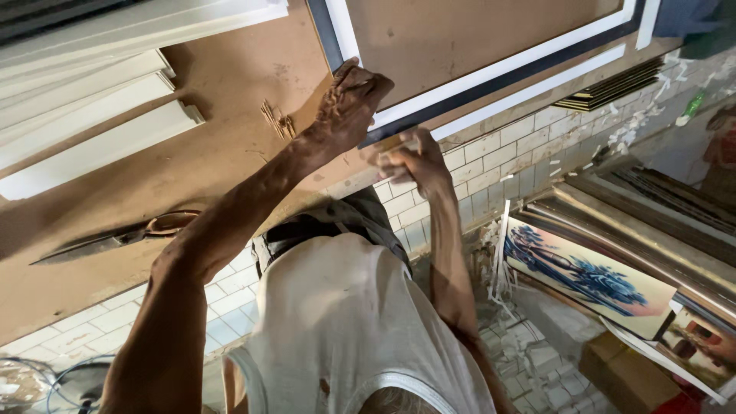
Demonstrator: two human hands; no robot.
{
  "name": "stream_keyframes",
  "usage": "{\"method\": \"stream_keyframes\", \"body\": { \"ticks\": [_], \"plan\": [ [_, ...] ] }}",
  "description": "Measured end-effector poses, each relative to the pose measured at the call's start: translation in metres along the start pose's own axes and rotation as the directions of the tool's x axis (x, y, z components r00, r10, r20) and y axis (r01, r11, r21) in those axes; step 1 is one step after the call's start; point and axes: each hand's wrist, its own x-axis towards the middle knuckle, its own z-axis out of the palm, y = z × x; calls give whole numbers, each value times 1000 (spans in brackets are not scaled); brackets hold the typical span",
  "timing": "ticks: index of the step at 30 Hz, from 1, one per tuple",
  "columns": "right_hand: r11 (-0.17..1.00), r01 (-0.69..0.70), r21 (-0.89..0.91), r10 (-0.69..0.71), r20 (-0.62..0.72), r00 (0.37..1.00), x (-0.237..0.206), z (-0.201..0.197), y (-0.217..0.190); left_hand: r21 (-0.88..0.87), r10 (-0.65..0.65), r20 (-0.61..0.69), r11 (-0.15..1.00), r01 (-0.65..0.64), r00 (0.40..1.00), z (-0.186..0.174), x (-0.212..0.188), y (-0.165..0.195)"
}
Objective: The person works at a workbench fitting white mat board strips into a black picture frame, pressing them into place along the frame edges. They wipe the frame's glass with a cloth, reposition the frame, and handle additional white strips, aligning and seating them inside the frame.
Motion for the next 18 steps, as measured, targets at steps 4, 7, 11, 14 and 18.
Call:
{"method": "stream_keyframes", "body": {
  "ticks": [4,7,11,14,18],
  "plan": [
    [996,85,34,-83,-64,994,-42,-24,17,28,-6,-80,1000,8,997,3,-2,1],
    [993,88,79,-80,-101,992,-58,-35,39,47,27,-197,999,-18,980,3,-3,1],
    [974,149,172,-131,-112,985,-61,-34,66,-100,7,-165,995,-24,986,-3,-3,-2],
    [958,197,208,-182,-90,979,-59,-28,80,-125,9,-173,992,-31,985,-6,-3,-2],
    [949,225,222,-209,-92,974,-60,-25,89,-92,11,-168,995,-26,986,-5,-4,-3]
  ]
}}
